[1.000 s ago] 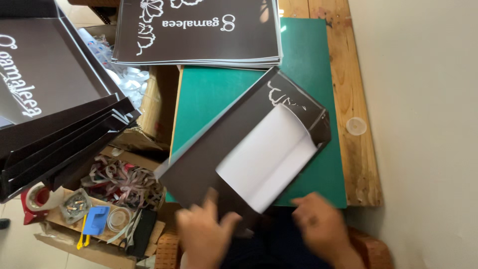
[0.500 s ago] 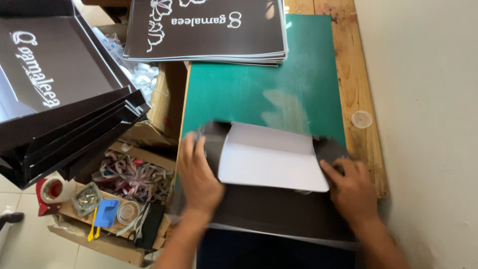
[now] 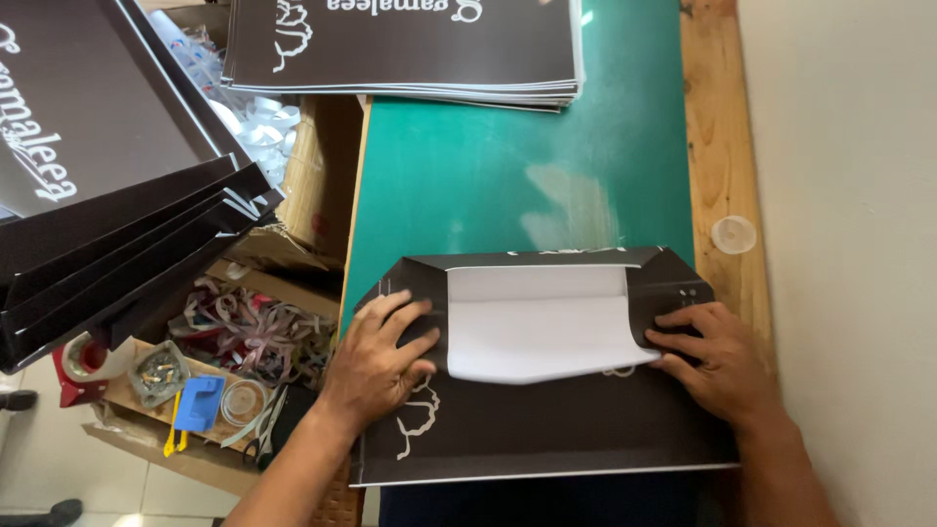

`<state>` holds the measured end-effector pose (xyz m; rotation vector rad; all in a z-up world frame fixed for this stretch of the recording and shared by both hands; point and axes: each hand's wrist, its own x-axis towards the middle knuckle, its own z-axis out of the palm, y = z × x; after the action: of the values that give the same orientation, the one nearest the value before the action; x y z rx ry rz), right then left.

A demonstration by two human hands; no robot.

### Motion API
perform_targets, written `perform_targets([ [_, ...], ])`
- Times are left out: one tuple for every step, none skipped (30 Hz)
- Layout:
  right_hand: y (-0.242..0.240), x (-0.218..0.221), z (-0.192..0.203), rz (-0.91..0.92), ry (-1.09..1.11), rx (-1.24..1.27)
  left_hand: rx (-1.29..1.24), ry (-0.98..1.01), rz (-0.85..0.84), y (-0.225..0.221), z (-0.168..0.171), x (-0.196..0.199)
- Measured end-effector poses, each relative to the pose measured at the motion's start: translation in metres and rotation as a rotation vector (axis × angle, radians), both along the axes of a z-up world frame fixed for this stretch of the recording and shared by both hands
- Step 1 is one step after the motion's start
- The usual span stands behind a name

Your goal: The person folds large black printed paper sheets by hand, aligning edges and creases to form paper bags, and uses a small round tool to press down and reinforce the folds.

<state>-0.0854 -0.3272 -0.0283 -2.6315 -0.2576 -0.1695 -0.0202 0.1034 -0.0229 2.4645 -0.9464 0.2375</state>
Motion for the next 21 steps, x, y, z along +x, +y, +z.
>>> perform_targets([
  [0.000, 0.002, -0.004, -0.012, 0.007, -0.008, -0.008, 0.018, 0.025, -0.001, 0.001, -0.001],
  [0.001, 0.004, -0.008, -0.029, 0.015, -0.017, -0.012, 0.038, 0.084, -0.003, 0.001, -0.001],
  [0.002, 0.006, -0.012, -0.046, 0.023, -0.027, -0.017, 0.057, 0.144, -0.006, 0.002, -0.001],
  [0.004, 0.009, -0.016, -0.104, 0.032, -0.062, -0.022, 0.074, 0.202, -0.011, 0.002, -0.002],
  [0.010, 0.013, -0.019, -0.161, 0.042, -0.097, 0.006, 0.051, 0.247, -0.016, 0.002, -0.003],
  [0.017, 0.017, -0.021, -0.217, 0.051, -0.131, 0.035, 0.028, 0.291, -0.023, 0.002, -0.006],
  [0.025, 0.017, -0.021, -0.248, -0.057, -0.154, 0.064, 0.004, 0.335, -0.031, 0.000, -0.008],
  [0.035, 0.018, -0.021, -0.275, -0.166, -0.174, 0.136, -0.109, 0.303, -0.038, -0.002, -0.011],
  [0.047, 0.019, -0.022, -0.302, -0.275, -0.195, 0.208, -0.222, 0.269, -0.045, -0.004, -0.016],
  [0.060, 0.018, -0.022, -0.270, -0.335, -0.237, 0.279, -0.331, 0.230, -0.052, -0.007, -0.019],
  [0.072, 0.014, -0.022, -0.237, -0.394, -0.280, 0.321, -0.294, 0.170, -0.061, -0.010, -0.020],
  [0.084, 0.013, -0.021, -0.202, -0.459, -0.322, 0.361, -0.263, 0.114, -0.072, -0.013, -0.020],
  [0.095, 0.009, -0.020, -0.138, -0.425, -0.274, 0.400, -0.231, 0.058, -0.082, -0.014, -0.021],
  [0.107, 0.006, -0.018, -0.078, -0.393, -0.226, 0.295, -0.111, 0.039, -0.091, -0.014, -0.021],
  [0.114, 0.005, -0.016, -0.018, -0.361, -0.178, 0.189, 0.008, 0.020, -0.099, -0.013, -0.023],
  [0.118, 0.003, -0.015, -0.005, -0.296, -0.203, 0.083, 0.136, 0.002, -0.104, -0.012, -0.025],
  [0.121, 0.002, -0.014, 0.007, -0.231, -0.228, 0.089, 0.134, 0.014, -0.107, -0.012, -0.024],
  [0.122, 0.002, -0.014, 0.021, -0.165, -0.252, 0.096, 0.133, 0.027, -0.109, -0.013, -0.023],
  [0.121, 0.001, -0.014, 0.031, -0.138, -0.249, 0.103, 0.132, 0.040, -0.110, -0.014, -0.022],
  [0.120, 0.001, -0.015, 0.038, -0.109, -0.248, 0.098, 0.140, 0.043, -0.111, -0.015, -0.021],
  [0.118, 0.000, -0.015, 0.044, -0.080, -0.246, 0.093, 0.149, 0.045, -0.110, -0.015, -0.020],
])
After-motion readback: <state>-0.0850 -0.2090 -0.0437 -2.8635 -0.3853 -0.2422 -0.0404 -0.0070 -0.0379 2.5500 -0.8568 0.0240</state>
